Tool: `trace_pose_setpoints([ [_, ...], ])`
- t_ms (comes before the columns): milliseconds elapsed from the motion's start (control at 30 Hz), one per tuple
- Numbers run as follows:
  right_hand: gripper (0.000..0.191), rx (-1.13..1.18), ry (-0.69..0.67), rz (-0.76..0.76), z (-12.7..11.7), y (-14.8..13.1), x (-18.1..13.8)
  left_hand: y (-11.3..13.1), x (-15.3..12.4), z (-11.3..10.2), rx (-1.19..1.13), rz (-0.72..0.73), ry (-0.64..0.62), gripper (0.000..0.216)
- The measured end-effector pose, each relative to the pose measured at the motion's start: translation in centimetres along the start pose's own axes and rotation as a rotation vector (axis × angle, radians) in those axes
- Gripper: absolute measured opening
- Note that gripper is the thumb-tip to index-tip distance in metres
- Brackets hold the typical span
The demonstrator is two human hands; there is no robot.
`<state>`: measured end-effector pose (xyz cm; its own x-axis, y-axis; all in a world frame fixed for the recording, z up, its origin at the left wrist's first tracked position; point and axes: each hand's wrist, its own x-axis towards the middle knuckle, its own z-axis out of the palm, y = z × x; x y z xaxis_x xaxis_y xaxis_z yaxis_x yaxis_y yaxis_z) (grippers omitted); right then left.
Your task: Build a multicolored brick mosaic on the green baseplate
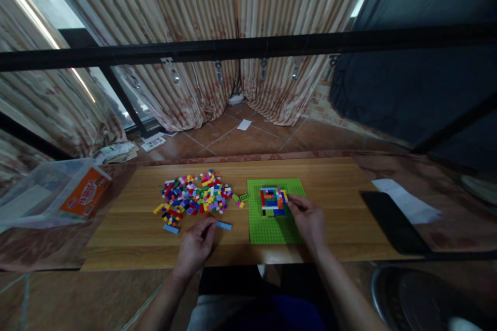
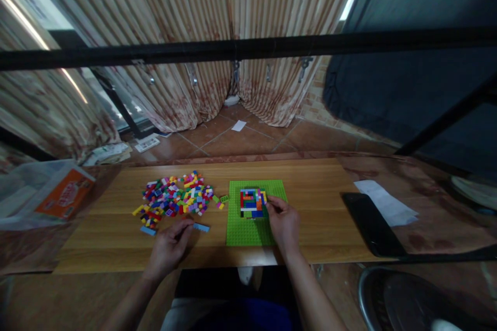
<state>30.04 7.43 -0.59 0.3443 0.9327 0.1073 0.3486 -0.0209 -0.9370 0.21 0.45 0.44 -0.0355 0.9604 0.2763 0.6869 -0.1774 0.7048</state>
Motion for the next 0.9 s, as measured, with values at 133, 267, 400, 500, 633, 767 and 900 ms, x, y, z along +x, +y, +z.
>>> trace_pose_setpoints([
  [133,0.038,0.008,-0.012,0.011,0.1,0.3,0.1,-0.2,0.0,0.1,-0.002,0.005,0.008,0.018],
  [267,0.038,0.018,-0.018,0.01,-0.3,0.0,0.4,-0.3,0.0,0.1,0.008,-0.011,-0.005,0.019],
  [400,0.038,-0.019,-0.036,0.046,-0.5,-0.6,0.7,-0.2,0.0,0.0,0.01,-0.022,-0.022,0.02],
  [500,0.036,-0.046,-0.074,0.056,-0.4,-0.6,0.7,-0.2,0.0,0.0,0.006,-0.014,-0.023,0.019],
  [633,0.033,-0.092,-0.079,0.046,-0.2,-0.5,0.7,-0.4,0.0,0.2,0.016,-0.014,-0.017,0.019],
  [767,0.033,-0.115,-0.063,0.045,-0.2,-0.6,0.8,-0.3,-0.1,0.1,0.016,-0.013,-0.021,0.019],
  [900,0.033,-0.136,-0.053,0.042,-0.1,-0.8,0.8,-0.1,-0.1,0.1,0.018,-0.025,-0.022,0.019],
])
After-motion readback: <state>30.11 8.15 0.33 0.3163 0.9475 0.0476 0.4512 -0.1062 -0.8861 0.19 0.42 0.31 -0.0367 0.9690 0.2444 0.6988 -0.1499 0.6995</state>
